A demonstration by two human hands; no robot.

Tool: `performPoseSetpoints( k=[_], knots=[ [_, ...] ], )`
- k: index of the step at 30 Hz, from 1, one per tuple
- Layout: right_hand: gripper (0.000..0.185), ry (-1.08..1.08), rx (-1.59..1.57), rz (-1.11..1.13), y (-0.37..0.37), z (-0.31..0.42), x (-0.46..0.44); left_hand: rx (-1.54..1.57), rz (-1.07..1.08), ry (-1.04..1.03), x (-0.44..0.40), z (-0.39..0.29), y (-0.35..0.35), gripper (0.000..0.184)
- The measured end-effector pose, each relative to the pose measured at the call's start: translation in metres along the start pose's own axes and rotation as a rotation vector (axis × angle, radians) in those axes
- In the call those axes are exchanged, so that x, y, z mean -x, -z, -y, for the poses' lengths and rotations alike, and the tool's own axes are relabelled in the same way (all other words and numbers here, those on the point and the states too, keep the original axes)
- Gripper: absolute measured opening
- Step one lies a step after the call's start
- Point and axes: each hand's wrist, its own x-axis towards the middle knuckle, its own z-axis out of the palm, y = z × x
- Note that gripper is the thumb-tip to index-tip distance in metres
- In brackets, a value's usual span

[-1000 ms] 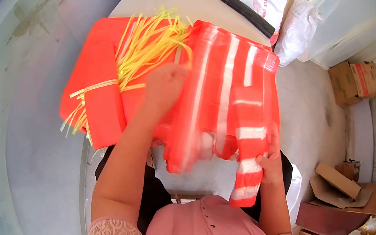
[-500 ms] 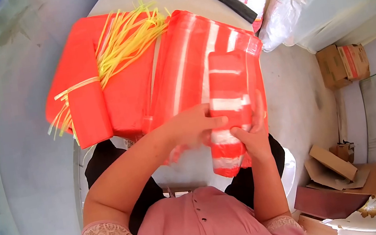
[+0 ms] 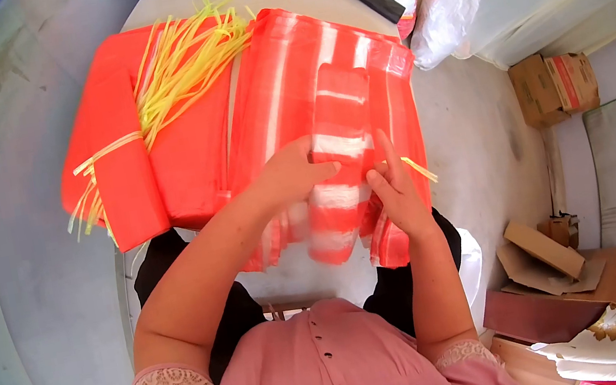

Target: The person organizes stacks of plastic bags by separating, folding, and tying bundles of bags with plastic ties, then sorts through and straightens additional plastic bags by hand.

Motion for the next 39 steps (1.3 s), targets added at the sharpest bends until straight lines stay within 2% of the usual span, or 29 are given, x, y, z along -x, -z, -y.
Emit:
performPoseSetpoints(
  k=[4, 8, 13, 16, 19, 23, 26, 28, 32, 35, 38, 39],
  knots=[
    [0.062, 0.054, 0.189, -0.008, 0.005, -0.005, 0.003, -0.177, -0.102, 0.023, -0.006, 0.002, 0.003, 0.04],
    [0.047, 0.138, 0.522, -0.064, 0.011, 0.0, 0.011, -0.404, -0.154, -0.033, -0.003, 0.004, 0.003, 0.054],
    [0.041, 0.263, 0.658, -0.057, 0.02, 0.001, 0.007, -0.448, -0.153, -0.099, 0.003, 0.0, -0.003, 0.062],
    [0.035, 0.322, 0.65, -0.087, 0.021, 0.0, -0.005, -0.354, -0.148, -0.051, 0.006, -0.008, -0.004, 0.062],
    [0.03, 0.35, 0.638, -0.124, 0.019, 0.006, -0.015, -0.383, -0.21, -0.145, -0.003, -0.004, 0.003, 0.064],
    [0.028, 0.364, 0.842, -0.172, 0.027, -0.008, -0.014, -0.602, -0.242, -0.141, 0.011, -0.022, 0.0, 0.056],
    [0.026, 0.347, 0.93, -0.227, 0.039, -0.022, -0.005, -0.74, -0.239, -0.157, 0.014, -0.024, 0.003, 0.047],
    [0.024, 0.234, 0.939, -0.234, 0.052, -0.024, 0.003, -0.83, -0.281, -0.243, 0.009, -0.011, 0.008, 0.04],
    [0.018, 0.085, 0.982, -0.275, 0.072, -0.022, 0.02, -0.879, -0.244, -0.247, 0.003, -0.005, 0.019, 0.037],
    [0.014, -0.111, 1.173, -0.099, 0.08, -0.008, 0.037, -0.932, -0.205, -0.219, 0.006, -0.011, 0.021, 0.038],
    [0.015, -0.025, 1.114, 0.011, 0.072, 0.021, 0.051, -0.925, -0.19, -0.19, 0.014, -0.019, 0.017, 0.041],
    [0.016, 0.073, 1.025, -0.042, 0.069, 0.02, 0.052, -0.912, -0.193, -0.176, 0.013, -0.018, 0.014, 0.043]
  ],
)
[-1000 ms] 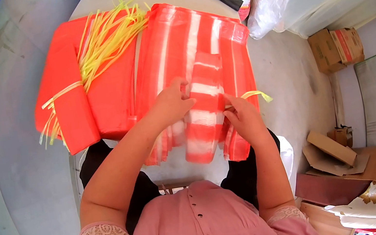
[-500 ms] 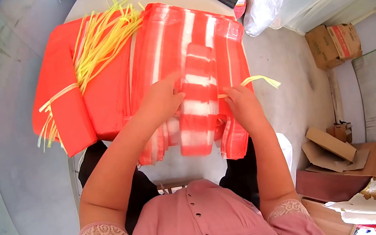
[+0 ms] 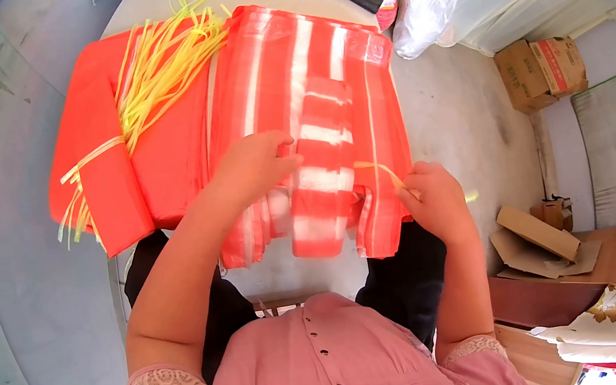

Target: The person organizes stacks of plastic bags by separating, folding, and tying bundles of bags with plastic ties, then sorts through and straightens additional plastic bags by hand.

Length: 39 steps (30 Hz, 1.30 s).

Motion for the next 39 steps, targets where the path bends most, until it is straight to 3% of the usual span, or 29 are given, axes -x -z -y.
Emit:
performPoseSetpoints(
  k=[5, 8, 11, 16, 18, 25, 28, 30, 31, 36, 39],
  knots=[
    [0.022, 0.173, -0.575, -0.308, -0.029, 0.011, -0.017, -0.054, -0.012, 0.032, 0.006, -0.018, -0.008, 0.054],
    [0.034, 0.138, -0.966, -0.176, -0.04, 0.022, -0.029, -0.095, -0.004, 0.065, 0.005, -0.023, -0.009, 0.057],
    [0.046, 0.18, -1.137, -0.14, -0.045, 0.035, -0.042, -0.116, -0.014, 0.064, 0.004, -0.025, -0.009, 0.059],
    [0.051, 0.003, -1.154, -0.184, -0.065, 0.048, -0.051, 0.068, -0.126, -0.031, 0.009, -0.019, -0.017, 0.061],
    [0.053, -0.055, -1.138, -0.208, -0.075, 0.057, -0.054, -0.019, -0.015, 0.066, 0.006, -0.024, -0.014, 0.065],
    [0.074, -0.043, -1.184, -0.286, -0.092, 0.064, -0.067, 0.053, -0.007, 0.074, 0.009, -0.021, -0.02, 0.076],
    [0.078, 0.026, -1.339, -0.302, -0.076, 0.084, -0.065, 0.264, -0.029, 0.058, 0.009, -0.013, -0.023, 0.068],
    [0.08, 0.026, -1.395, -0.275, -0.066, 0.092, -0.061, 0.639, 0.154, 0.185, 0.001, -0.005, -0.024, 0.058],
    [0.082, 0.051, -1.31, -0.294, -0.066, 0.093, -0.06, 0.826, 0.249, 0.247, 0.0, -0.003, -0.023, 0.054],
    [0.078, 0.142, -0.658, -0.472, -0.051, 0.109, -0.05, 1.077, 0.134, 0.232, 0.011, -0.009, -0.022, 0.039],
    [0.07, 0.419, -0.207, -0.619, -0.049, 0.121, -0.05, 1.253, 0.058, 0.15, 0.015, -0.003, -0.024, 0.037]
  ],
)
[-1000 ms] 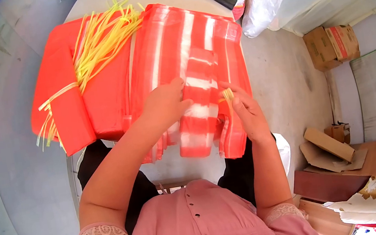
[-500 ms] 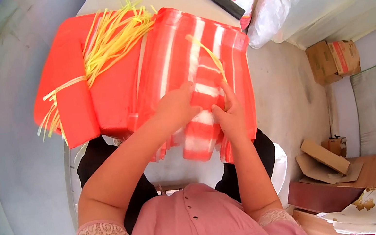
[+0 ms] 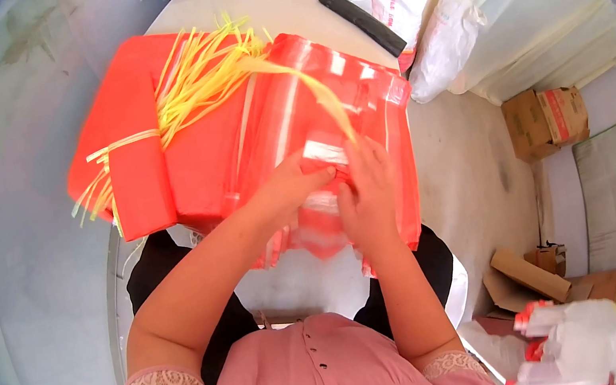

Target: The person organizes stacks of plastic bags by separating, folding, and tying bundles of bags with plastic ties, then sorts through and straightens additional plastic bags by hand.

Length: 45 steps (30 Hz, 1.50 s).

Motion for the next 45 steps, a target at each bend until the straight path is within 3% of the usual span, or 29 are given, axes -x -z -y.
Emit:
performPoseSetpoints(
  k=[4, 6, 9, 11, 12, 14, 15, 16, 21, 24, 27, 36, 39, 44, 45],
  knots=[
    [0.048, 0.28, 0.148, 0.1, 0.006, 0.049, -0.017, 0.118, 0.143, -0.027, 0.012, -0.007, 0.018, 0.047],
    [0.043, 0.389, 0.129, 0.153, -0.002, 0.072, -0.014, -0.043, -0.086, -0.039, 0.023, -0.018, 0.01, 0.045],
    [0.045, 0.493, -0.089, 0.298, -0.012, 0.102, -0.01, -0.009, -0.151, -0.146, 0.069, -0.075, -0.01, 0.035],
    [0.037, 0.772, -0.225, 0.281, -0.015, 0.124, -0.001, 0.392, -0.019, -0.365, 0.06, -0.064, 0.004, 0.038],
    [0.033, 0.904, -0.295, 0.267, -0.015, 0.131, 0.004, 0.439, 0.132, -0.407, 0.049, -0.062, 0.031, 0.044],
    [0.026, 0.925, -0.372, 0.112, -0.015, 0.135, 0.015, 0.471, 0.207, -0.499, 0.038, -0.072, 0.076, 0.042],
    [0.022, 0.919, -0.404, 0.033, -0.014, 0.138, 0.022, 0.509, 0.269, -0.516, 0.038, -0.078, 0.097, 0.042],
    [0.028, 0.874, -0.389, 0.121, -0.006, 0.127, 0.026, 0.529, 0.25, -0.56, 0.042, -0.084, 0.113, 0.041],
    [0.046, 0.206, -0.299, 0.19, -0.016, 0.054, 0.039, 0.597, 0.251, -0.675, 0.069, -0.111, 0.182, 0.042],
    [0.065, -0.014, 0.019, 0.312, -0.029, 0.018, 0.049, 0.633, 0.251, -0.71, 0.081, -0.114, 0.188, 0.04],
    [0.067, 0.092, 0.177, 0.418, -0.043, -0.005, 0.072, 0.626, 0.27, -0.704, 0.085, -0.112, 0.188, 0.037],
    [0.074, 0.107, 0.254, 0.412, -0.044, -0.004, 0.101, 0.567, 0.292, -0.689, 0.083, -0.111, 0.177, 0.038],
    [0.064, -0.046, 0.09, 0.501, -0.045, -0.001, 0.108, 0.568, 0.3, -0.685, 0.083, -0.11, 0.182, 0.039],
    [0.068, 0.131, 0.205, 0.391, -0.053, -0.004, 0.107, 0.582, 0.355, -0.675, 0.081, -0.111, 0.182, 0.04],
    [0.065, 0.046, 0.116, 0.494, -0.051, -0.001, 0.102, 0.586, 0.35, -0.669, 0.08, -0.111, 0.183, 0.04]
  ],
)
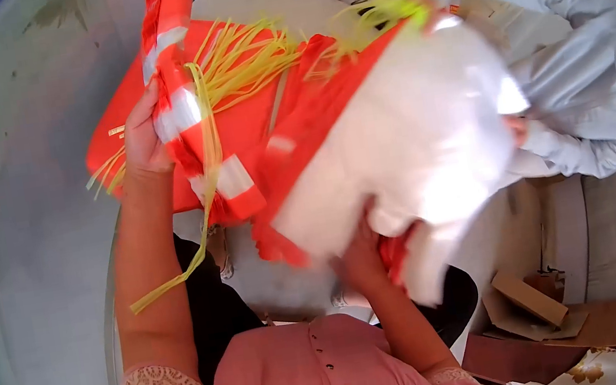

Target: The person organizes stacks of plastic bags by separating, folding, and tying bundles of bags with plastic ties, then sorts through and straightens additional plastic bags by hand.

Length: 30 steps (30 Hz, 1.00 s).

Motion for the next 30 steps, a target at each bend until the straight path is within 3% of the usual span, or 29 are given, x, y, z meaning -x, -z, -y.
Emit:
performPoseSetpoints(
  k=[2, 4, 8, 11, 12, 13, 14, 15, 18, 19, 22, 30],
  knots=[
    [0.06, -0.14, -0.199, 0.189, 0.009, 0.004, -0.006, 0.004, -0.013, 0.008, -0.002, 0.0, 0.003, 0.041],
    [0.062, 0.016, -0.11, 0.088, 0.008, 0.01, -0.009, -0.003, -0.069, 0.03, -0.005, 0.007, 0.003, 0.042],
    [0.045, -0.021, -0.098, 0.154, 0.034, 0.034, -0.003, -0.024, -0.193, 0.146, -0.009, 0.032, 0.0, 0.044],
    [0.033, -0.255, 0.132, 0.657, 0.102, 0.04, -0.009, -0.265, -0.344, 0.225, -0.021, 0.066, -0.009, 0.044],
    [0.027, -0.308, -0.037, 0.042, 0.107, 0.002, 0.004, -0.358, -0.392, 0.259, -0.026, 0.081, -0.014, 0.044],
    [0.022, -0.193, -0.18, -0.56, 0.112, -0.035, 0.017, -0.34, -0.374, 0.308, -0.029, 0.089, -0.014, 0.045],
    [0.032, -0.247, 0.004, -0.668, 0.112, -0.058, 0.014, -0.378, -0.372, 0.334, -0.03, 0.095, -0.017, 0.044],
    [0.054, -0.347, 0.018, -0.547, 0.108, -0.089, 0.021, -0.416, -0.374, 0.361, -0.03, 0.1, -0.018, 0.044],
    [0.068, -0.729, -0.56, -0.489, 0.071, -0.16, 0.029, -0.489, -0.384, 0.431, -0.028, 0.112, -0.013, 0.045],
    [0.073, -0.761, -0.804, -0.456, 0.065, -0.172, 0.031, -0.531, -0.389, 0.447, -0.028, 0.114, -0.013, 0.045],
    [0.071, -0.669, -1.091, -0.59, 0.048, -0.168, 0.031, -0.624, -0.458, 0.429, -0.026, 0.122, -0.016, 0.044],
    [0.074, -0.726, -0.991, -0.506, 0.058, -0.153, 0.007, -0.757, -0.638, 0.467, -0.019, 0.122, -0.016, 0.041]
  ],
)
